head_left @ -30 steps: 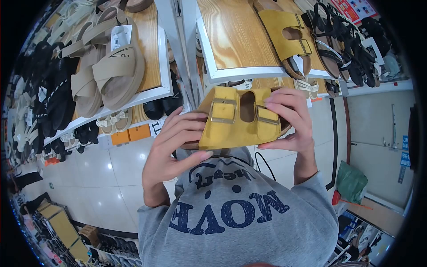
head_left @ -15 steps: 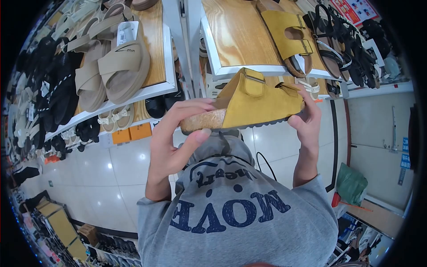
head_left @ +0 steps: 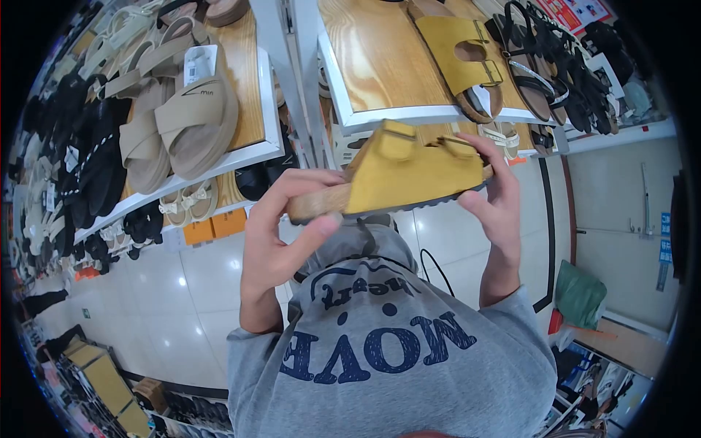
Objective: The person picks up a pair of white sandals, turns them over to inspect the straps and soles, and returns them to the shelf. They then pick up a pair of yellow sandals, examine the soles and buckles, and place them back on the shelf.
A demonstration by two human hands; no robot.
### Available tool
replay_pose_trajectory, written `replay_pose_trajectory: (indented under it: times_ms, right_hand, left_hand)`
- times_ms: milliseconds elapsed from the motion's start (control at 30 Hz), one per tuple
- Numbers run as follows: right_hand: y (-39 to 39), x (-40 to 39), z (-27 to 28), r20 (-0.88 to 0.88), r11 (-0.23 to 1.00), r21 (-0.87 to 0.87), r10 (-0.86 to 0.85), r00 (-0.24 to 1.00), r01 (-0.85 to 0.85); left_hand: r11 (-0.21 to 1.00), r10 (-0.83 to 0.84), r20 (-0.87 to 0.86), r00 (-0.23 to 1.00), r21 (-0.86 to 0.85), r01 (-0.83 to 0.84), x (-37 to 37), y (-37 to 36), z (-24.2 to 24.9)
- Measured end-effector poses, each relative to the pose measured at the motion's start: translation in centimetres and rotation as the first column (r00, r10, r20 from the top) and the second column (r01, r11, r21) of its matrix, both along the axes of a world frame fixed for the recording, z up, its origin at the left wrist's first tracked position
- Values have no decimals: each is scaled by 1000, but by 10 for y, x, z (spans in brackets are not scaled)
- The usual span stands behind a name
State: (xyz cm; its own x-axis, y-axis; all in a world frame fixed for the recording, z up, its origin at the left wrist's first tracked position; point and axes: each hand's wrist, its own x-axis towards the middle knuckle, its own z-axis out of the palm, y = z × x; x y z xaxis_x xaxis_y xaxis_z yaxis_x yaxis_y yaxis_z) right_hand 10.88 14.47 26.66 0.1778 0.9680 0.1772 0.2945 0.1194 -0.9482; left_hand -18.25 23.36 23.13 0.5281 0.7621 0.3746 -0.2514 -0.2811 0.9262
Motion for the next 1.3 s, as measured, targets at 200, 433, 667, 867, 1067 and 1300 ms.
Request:
replay_pose_trajectory:
  times_ms: [200,433,667,867,1067,1300]
  right_hand:
    - [11,-17,11,338,973,225,-33,941,-46]
    - [13,-28,-13,-483,987,79,162,861,-141]
    - [17,-53,-3,-538,951,187,309,784,-246]
    - [24,-63,-11,-321,972,152,221,921,-180]
    - [29,-59,-11,79,949,162,259,963,-269]
    - [33,-66,-10,342,920,239,219,914,-310]
  left_hand:
    - [994,84,-90,992,75,-78,-6,-9,-33]
    - [966,250,162,955,22,-257,-2,-30,-82]
    - [948,317,92,944,6,-319,-3,-33,-105]
    - [957,290,-174,941,59,-284,-8,-34,-120]
    - [975,194,-377,906,175,-136,-14,-23,-80]
    - [857,427,13,904,313,-409,13,-22,-15]
